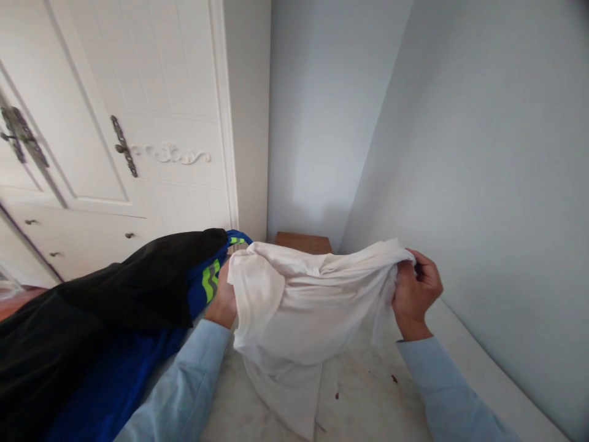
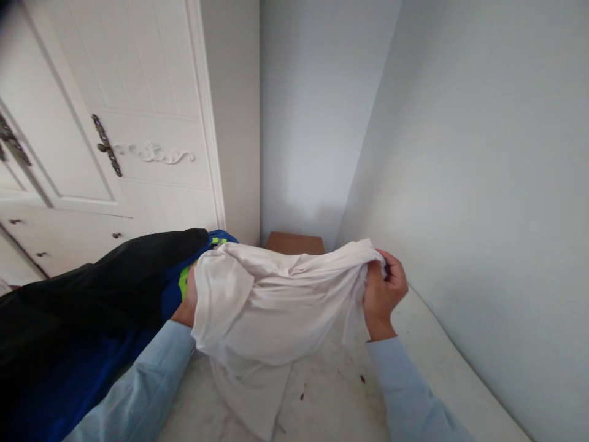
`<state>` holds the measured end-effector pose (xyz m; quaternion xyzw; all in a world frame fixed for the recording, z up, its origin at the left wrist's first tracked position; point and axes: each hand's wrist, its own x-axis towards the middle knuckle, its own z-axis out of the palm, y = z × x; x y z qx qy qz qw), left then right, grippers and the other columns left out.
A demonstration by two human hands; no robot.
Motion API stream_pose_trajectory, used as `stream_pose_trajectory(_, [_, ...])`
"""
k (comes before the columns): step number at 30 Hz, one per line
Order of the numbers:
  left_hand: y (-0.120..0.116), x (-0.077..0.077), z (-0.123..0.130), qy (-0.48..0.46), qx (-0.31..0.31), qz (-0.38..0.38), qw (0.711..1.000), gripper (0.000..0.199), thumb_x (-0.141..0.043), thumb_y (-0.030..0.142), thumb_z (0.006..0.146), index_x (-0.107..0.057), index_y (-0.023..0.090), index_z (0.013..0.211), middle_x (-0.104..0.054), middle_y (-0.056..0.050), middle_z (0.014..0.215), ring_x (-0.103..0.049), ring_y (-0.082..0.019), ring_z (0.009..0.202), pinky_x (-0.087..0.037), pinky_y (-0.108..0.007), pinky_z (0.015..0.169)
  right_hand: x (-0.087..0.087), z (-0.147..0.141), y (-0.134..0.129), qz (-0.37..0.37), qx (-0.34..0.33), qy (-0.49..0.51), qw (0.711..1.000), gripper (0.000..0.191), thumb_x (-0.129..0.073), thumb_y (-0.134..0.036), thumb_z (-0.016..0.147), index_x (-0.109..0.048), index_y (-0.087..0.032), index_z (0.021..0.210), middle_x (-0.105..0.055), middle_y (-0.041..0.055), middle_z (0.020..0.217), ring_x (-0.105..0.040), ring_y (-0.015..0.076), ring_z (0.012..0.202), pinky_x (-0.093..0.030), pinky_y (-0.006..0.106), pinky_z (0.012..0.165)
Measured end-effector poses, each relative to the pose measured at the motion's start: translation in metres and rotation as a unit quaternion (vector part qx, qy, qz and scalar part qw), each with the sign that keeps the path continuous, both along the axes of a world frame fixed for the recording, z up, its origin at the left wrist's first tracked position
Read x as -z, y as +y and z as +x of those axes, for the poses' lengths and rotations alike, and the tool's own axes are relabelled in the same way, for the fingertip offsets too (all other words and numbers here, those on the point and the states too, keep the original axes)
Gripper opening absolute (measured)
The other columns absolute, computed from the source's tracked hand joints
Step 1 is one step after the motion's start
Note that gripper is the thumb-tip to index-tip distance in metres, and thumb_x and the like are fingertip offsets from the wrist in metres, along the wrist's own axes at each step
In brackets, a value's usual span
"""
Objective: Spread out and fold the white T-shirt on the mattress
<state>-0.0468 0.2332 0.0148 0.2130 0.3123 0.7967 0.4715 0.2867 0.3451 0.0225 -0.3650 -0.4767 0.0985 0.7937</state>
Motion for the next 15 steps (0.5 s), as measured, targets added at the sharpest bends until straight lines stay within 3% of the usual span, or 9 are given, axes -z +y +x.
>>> stream_pose_trajectory(3, [0.004,0.001,-0.008,-0.068,0.050,0.026,0.996,0.006,-0.067,0.021,0.065,-0.062,0.019,0.067,-0.066,-0.001,0.070,-0.064,-0.015,0.067,-0.054,-0.026,0.065,0.006,0.000,0.005,-0.043,-0.036,-0.031,0.998,0.031,-0.072,-0.038,0.078,-0.076,-0.018,0.101,-0.073,0.0066,0.103,-0.066,0.0233,0.098,-0.050,0.040,0.093])
stream_pose_trajectory(5, [0.007,0.004,-0.011,-0.058,0.067,-0.036,0.995,0.008,-0.066,0.017,0.063,-0.062,0.017,0.070,-0.063,0.000,0.067,-0.058,-0.011,0.058,-0.049,-0.023,0.057,0.014,0.004,0.013,-0.086,-0.063,-0.063,0.992,0.029,-0.071,-0.035,0.074,-0.077,-0.020,0.098,-0.073,0.0077,0.112,-0.065,0.0259,0.108,-0.046,0.044,0.102])
stream_pose_trajectory(8, [0.012,0.012,-0.007,0.085,0.035,-0.152,0.984,0.017,-0.073,0.027,0.068,-0.065,0.015,0.077,-0.063,-0.001,0.069,-0.057,-0.011,0.056,-0.043,-0.021,0.053,0.028,0.010,0.027,-0.122,-0.067,-0.069,0.988,0.030,-0.065,-0.030,0.068,-0.079,-0.020,0.093,-0.072,0.0086,0.120,-0.063,0.0274,0.116,-0.040,0.047,0.110])
stream_pose_trajectory(10, [0.013,0.018,0.000,0.217,0.027,-0.157,0.963,0.032,-0.078,0.040,0.069,-0.069,0.014,0.085,-0.069,-0.006,0.082,-0.063,-0.014,0.069,-0.045,-0.022,0.058,0.033,0.012,0.033,-0.142,-0.063,-0.032,0.987,0.033,-0.062,-0.031,0.065,-0.079,-0.019,0.091,-0.074,0.0097,0.113,-0.065,0.0274,0.110,-0.042,0.047,0.107])
stream_pose_trajectory(12, [0.012,0.022,0.007,0.323,0.058,-0.132,0.935,0.044,-0.083,0.048,0.066,-0.072,0.016,0.095,-0.070,-0.006,0.086,-0.063,-0.015,0.074,-0.044,-0.021,0.060,0.034,0.012,0.035,-0.170,-0.071,-0.011,0.983,0.032,-0.063,-0.035,0.064,-0.078,-0.018,0.086,-0.076,0.0098,0.098,-0.067,0.0271,0.099,-0.047,0.046,0.098])
stream_pose_trajectory(15, [0.007,0.027,0.015,0.433,0.163,-0.112,0.880,0.041,-0.087,0.044,0.060,-0.074,0.016,0.087,-0.065,-0.001,0.068,-0.056,-0.013,0.060,-0.036,-0.022,0.053,0.035,0.006,0.031,-0.214,-0.127,-0.090,0.964,0.033,-0.065,-0.043,0.066,-0.077,-0.018,0.085,-0.076,0.0083,0.086,-0.066,0.0248,0.084,-0.051,0.042,0.084])
